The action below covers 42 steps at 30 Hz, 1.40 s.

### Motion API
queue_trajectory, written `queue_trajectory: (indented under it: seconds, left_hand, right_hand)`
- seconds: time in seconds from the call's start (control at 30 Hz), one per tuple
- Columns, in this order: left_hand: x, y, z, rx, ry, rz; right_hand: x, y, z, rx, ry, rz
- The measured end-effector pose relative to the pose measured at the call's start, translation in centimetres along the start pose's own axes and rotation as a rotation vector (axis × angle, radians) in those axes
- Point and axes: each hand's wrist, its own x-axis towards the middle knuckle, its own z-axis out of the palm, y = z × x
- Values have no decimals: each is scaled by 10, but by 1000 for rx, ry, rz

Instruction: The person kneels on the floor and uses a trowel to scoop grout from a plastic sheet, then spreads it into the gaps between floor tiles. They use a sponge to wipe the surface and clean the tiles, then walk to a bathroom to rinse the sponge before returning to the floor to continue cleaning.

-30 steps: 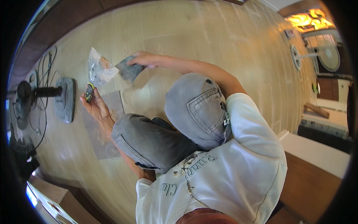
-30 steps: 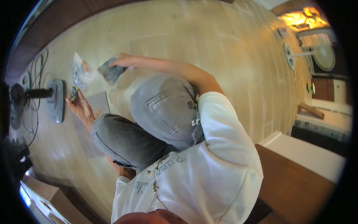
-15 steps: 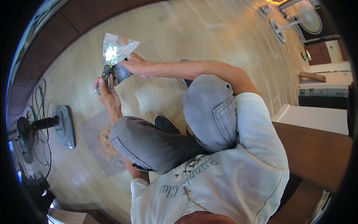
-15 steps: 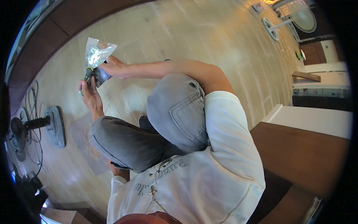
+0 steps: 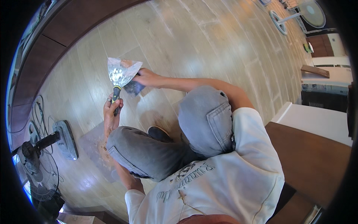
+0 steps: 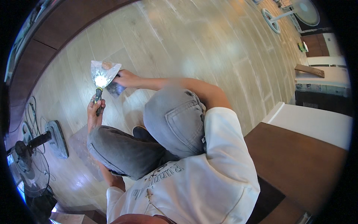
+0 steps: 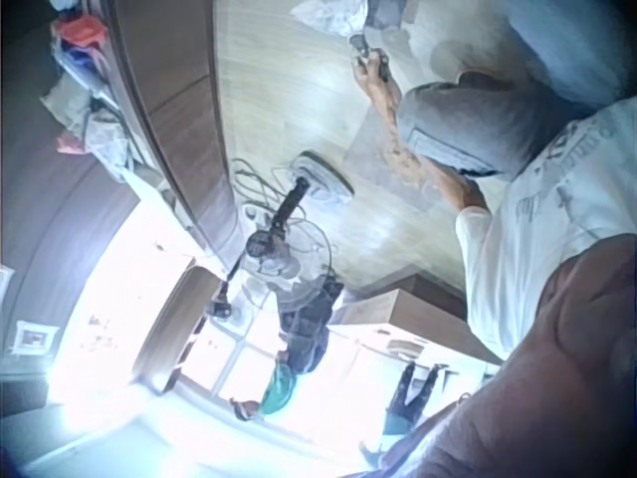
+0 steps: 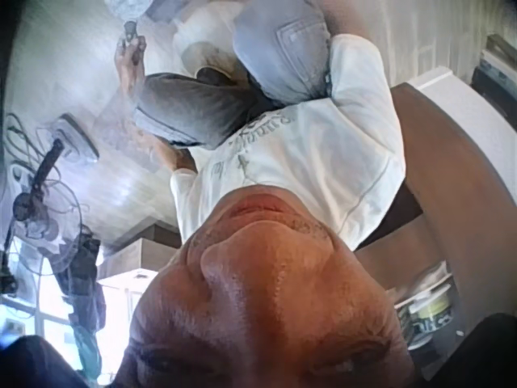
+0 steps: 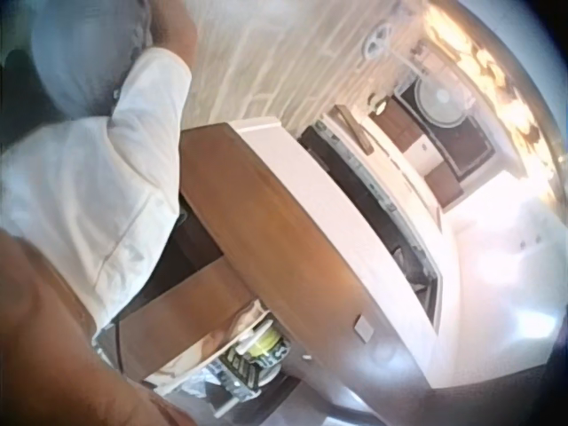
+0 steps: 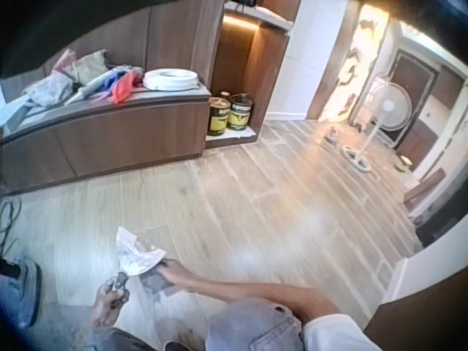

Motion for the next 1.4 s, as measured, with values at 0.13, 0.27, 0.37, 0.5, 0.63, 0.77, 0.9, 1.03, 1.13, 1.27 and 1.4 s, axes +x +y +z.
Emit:
queue_trajectory:
  seconds: [0.13,0.27,0.37,0.5,0.63,0.77,0.9,1.03,1.13,1.27,1.4]
  left_hand:
    - [22,9,28,97,7,40]
    - [36,23,32,255,39,-34]
    - [69,21,21,432,-28,-70]
    - [109,34,43,587,-80,-110]
    - [138,33,47,697,-108,-148]
    - [168,25,51,728,-155,-183]
    - [194,10,57,693,-162,-185]
    - [223,-9,51,718,-138,-152]
    - [234,-27,36,810,-64,-108]
    - [227,-19,18,811,14,-96]
    - [215,-13,4,712,47,-117]
  right_hand:
    - [-25,39,-67,626,11,255]
    - [-64,38,-138,552,-29,124]
    - [-73,18,-188,24,185,-23]
    - [-49,-33,-229,-562,199,-437]
    - [-10,-53,-235,-1123,101,-761]
    - [25,-47,-235,-1257,24,-991]
    - [52,-24,-251,-1381,-32,-976]
    - [70,-1,-266,-1445,-130,-887]
    - [82,22,-283,-1470,-193,-786]
    - [102,64,-303,-1490,-145,-630]
    - [99,89,-302,-1553,-95,-699]
